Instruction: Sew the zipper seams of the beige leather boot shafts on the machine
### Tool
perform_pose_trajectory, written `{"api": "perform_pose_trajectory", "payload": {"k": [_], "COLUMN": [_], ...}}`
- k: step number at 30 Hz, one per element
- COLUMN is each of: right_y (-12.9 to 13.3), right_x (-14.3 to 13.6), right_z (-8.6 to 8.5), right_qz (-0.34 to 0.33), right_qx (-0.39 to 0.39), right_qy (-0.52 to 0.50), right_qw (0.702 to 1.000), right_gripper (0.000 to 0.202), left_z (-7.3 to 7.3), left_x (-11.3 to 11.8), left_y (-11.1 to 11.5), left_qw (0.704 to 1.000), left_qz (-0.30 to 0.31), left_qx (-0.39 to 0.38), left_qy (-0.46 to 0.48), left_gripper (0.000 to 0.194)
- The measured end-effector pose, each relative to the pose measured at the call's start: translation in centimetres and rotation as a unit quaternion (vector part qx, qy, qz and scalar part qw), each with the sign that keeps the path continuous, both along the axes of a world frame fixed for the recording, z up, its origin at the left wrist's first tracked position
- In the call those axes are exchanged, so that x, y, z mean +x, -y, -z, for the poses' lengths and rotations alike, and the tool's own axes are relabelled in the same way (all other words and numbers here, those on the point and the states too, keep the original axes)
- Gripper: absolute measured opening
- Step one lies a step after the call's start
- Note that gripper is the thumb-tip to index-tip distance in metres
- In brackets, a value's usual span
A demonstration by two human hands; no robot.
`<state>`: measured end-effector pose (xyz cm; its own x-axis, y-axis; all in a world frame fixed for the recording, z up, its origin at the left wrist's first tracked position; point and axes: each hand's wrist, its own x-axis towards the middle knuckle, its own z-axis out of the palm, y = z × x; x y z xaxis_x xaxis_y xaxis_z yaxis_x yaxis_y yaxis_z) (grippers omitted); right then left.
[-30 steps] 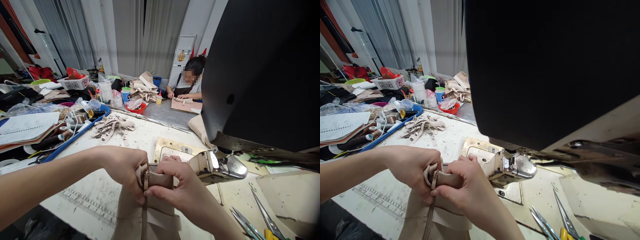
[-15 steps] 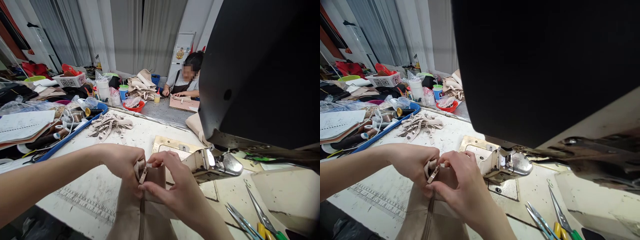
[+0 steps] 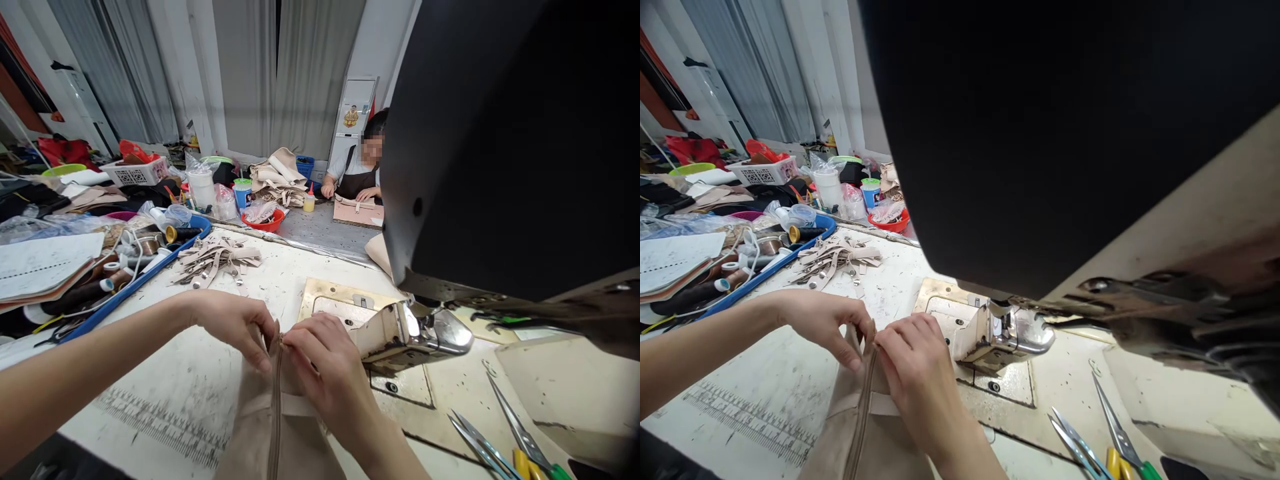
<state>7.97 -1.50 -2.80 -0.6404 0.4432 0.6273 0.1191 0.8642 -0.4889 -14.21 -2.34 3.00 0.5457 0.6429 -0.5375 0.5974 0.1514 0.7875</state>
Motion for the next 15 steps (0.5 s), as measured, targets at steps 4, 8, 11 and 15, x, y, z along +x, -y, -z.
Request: {"api": "perform_pose_trajectory", "payload": {"k": [4, 8, 11, 15], "right_y": [-0.2, -0.3, -0.5, -0.7], "right_x": [0.2, -0.2, -0.7, -1.1], "right_z": [1.1, 1.8, 2.2, 2.5], "right_qz": [0.016, 0.031, 0.037, 0.034], "right_qx": [-0.019, -0.018, -0.030, -0.025], "right_qy": [-0.021, -0.025, -0.020, -0.018], "right_qw": [0.999, 0.999, 0.999, 0.999], "right_gripper": [0.014, 0.013, 0.012, 0.012], "left_z": [0.6, 1.3, 2.0, 3.0], "left_x": [-0.6, -0.3, -0.3, -0.7], "left_y": [0.3, 1.0, 1.2, 1.1], "left_qw": [0.998, 0.993, 0.990, 0.984], "left_qz": [-0.043, -0.099, -0.127, -0.167], "left_qx": [0.013, 0.032, 0.037, 0.052], "left_qy": [0.054, 0.053, 0.049, 0.039], "left_gripper": [0.036, 0.037, 0.037, 0.039]}}
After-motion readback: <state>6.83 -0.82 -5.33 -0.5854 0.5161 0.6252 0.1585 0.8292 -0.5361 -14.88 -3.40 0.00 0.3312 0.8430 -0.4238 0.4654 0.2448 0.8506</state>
